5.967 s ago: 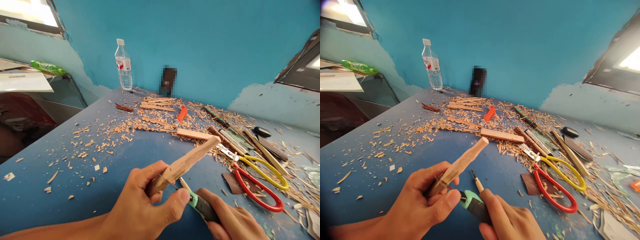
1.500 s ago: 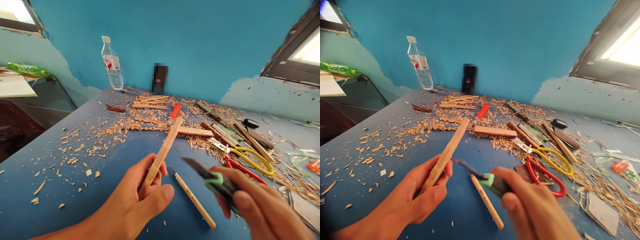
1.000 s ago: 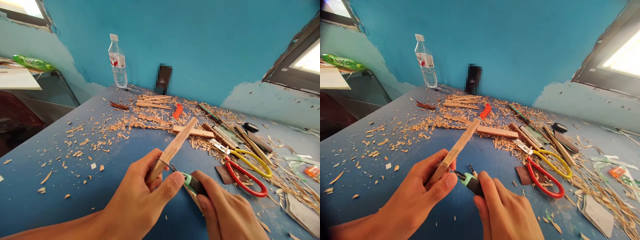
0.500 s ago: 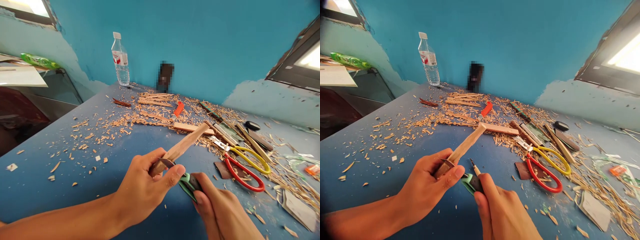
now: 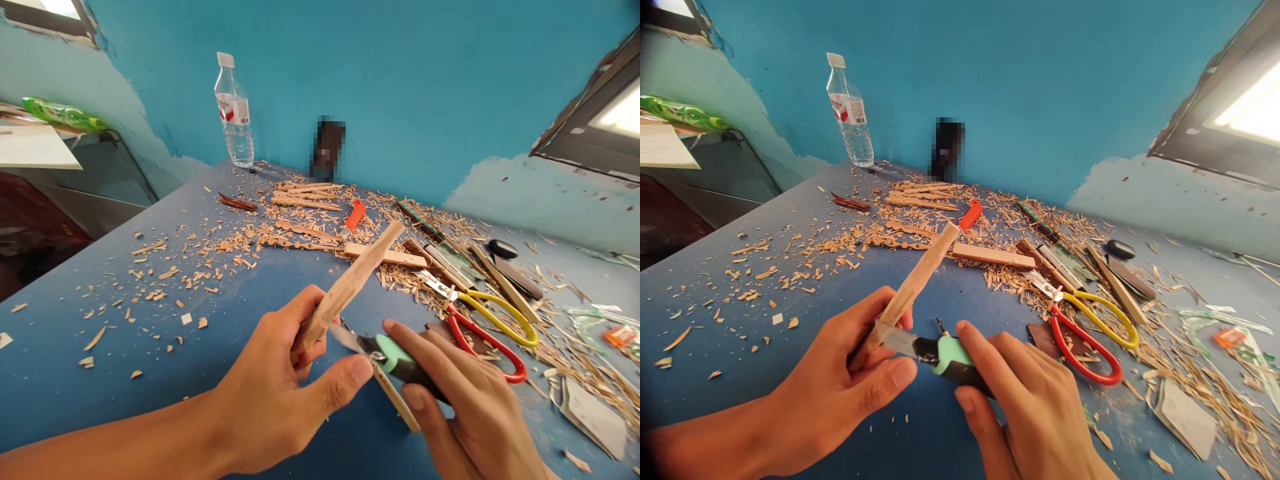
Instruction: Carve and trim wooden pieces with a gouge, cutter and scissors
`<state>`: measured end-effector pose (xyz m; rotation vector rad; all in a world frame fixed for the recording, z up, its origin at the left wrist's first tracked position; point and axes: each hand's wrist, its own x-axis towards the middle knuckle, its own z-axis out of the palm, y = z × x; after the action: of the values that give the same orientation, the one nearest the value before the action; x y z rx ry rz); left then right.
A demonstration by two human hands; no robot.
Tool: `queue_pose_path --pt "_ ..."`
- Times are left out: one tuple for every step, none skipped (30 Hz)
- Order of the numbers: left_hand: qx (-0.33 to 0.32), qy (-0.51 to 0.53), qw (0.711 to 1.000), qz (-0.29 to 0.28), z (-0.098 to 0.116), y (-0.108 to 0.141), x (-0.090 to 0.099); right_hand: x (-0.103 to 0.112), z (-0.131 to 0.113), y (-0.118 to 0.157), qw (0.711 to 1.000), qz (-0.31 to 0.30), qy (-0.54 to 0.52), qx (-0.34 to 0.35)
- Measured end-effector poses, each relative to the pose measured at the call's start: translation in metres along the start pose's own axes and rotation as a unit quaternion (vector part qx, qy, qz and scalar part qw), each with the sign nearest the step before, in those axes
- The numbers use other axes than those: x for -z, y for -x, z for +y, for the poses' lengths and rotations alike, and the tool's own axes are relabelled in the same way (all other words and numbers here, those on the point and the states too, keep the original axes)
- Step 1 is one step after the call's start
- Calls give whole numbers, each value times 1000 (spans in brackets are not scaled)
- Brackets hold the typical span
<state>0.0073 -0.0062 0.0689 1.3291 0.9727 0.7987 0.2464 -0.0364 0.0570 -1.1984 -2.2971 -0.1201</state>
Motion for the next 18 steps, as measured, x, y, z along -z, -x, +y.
queue_pose_path --pt "1 0 1000 -8 -1 0 0 -2 -1 -3 1000 -8 2 16" --pt "-2 -1 1000 -15 -1 0 -1 -3 -2 -5 1000 -13 4 25" --pt "-6 -1 1000 -19 -2 1 -2 -4 -3 -7 999 -16 7 31" --pt "-10 -1 1000 -21 -3 1 -2 -5 -5 -9 999 -15 14 34" --pt "-10 2 1000 -20 -3 1 -3 -5 -5 -9 999 -13 24 36" --pt "-5 5 1000 -16 -3 1 -3 -5 -6 -10 999 -11 36 37" --pt "2 7 1000 -11 -3 2 -4 -6 -7 -10 998 -11 47 37" --pt "9 4 1000 -3 -3 2 -5 -6 -7 -9 998 -11 56 39" --pt "15 1 1000 4 -3 2 -5 -6 -7 -9 997 -14 64 43" --pt "22 -1 1000 9 -5 3 -6 -7 -7 -8 996 -15 74 46" --pt "27 -1 1000 14 -7 3 -7 -8 -7 -7 995 -13 85 48" --pt "29 0 999 17 -9 3 -8 -10 -8 -6 994 -10 100 48" --pt "32 3 999 20 -13 3 -8 -12 -9 -5 992 -4 118 48" --pt "39 7 999 21 -17 2 -9 -14 -10 -4 989 3 139 44" --pt "48 13 999 20 -21 2 -9 -16 -11 -3 986 9 159 39" --pt "58 19 998 18 -25 2 -9 -18 -13 -2 983 16 177 37" --pt "72 26 997 15 -28 1 -9 -19 -15 -1 980 23 195 35" --pt "84 31 996 13 -30 1 -8 -19 -16 -1 976 29 213 36"
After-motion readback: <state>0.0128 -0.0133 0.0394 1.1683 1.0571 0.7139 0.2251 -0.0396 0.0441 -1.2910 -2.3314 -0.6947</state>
